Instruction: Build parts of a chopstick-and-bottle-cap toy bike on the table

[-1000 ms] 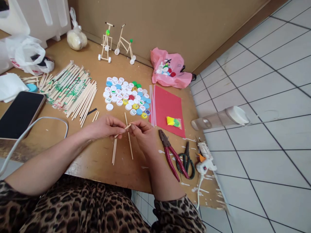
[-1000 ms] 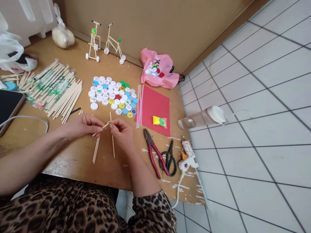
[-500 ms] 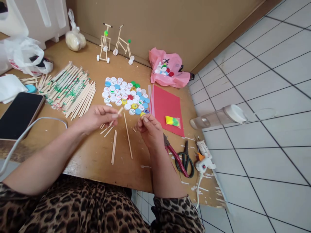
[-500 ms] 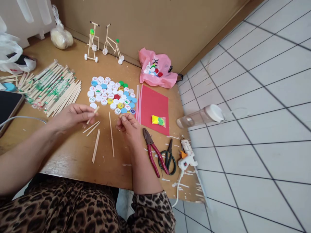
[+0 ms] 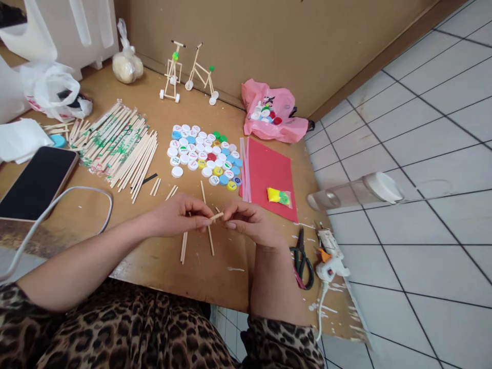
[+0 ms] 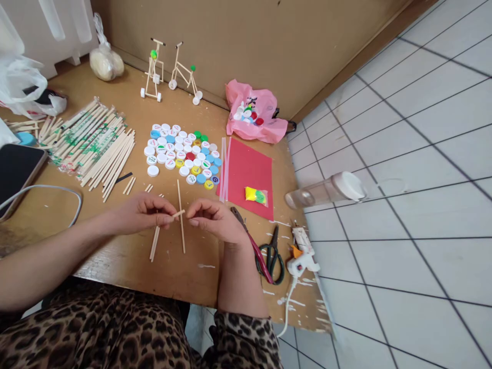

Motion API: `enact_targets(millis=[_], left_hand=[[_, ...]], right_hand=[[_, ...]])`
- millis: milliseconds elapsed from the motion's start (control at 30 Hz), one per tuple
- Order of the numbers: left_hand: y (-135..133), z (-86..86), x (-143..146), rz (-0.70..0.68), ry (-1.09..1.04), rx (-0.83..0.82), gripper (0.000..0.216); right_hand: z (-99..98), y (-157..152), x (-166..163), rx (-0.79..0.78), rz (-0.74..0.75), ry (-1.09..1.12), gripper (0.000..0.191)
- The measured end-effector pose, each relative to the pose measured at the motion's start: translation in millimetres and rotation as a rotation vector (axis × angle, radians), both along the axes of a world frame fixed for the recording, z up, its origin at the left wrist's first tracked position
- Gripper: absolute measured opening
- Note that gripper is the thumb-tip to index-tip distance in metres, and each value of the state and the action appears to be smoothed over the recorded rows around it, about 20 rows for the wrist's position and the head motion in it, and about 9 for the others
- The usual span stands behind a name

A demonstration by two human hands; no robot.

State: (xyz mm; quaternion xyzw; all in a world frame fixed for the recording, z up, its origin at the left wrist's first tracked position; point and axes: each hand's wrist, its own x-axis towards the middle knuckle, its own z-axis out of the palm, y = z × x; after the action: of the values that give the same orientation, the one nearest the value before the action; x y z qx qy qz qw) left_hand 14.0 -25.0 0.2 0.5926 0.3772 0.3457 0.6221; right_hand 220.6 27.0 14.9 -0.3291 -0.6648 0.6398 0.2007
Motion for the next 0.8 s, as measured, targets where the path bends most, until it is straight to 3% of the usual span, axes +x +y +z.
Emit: enact_targets(millis=[233,400,800], left_hand=[[1,-4.3,3,0.017,0.063,0.007,0.011],[-1,-10.2,10,0.029,0.093,-0.011,0.012],[-2,-8.9,16,0.058,0.049,-0.152,0.012]], right_hand=[[-4.9,-6,-10,-0.126,-0.048,0.029,0.033],[-2.5,-8,-13,-0.037,-0.112,-0.045,0.029],[-0.2,-8,-9,0.222,-0.066,-0.132,0.029]])
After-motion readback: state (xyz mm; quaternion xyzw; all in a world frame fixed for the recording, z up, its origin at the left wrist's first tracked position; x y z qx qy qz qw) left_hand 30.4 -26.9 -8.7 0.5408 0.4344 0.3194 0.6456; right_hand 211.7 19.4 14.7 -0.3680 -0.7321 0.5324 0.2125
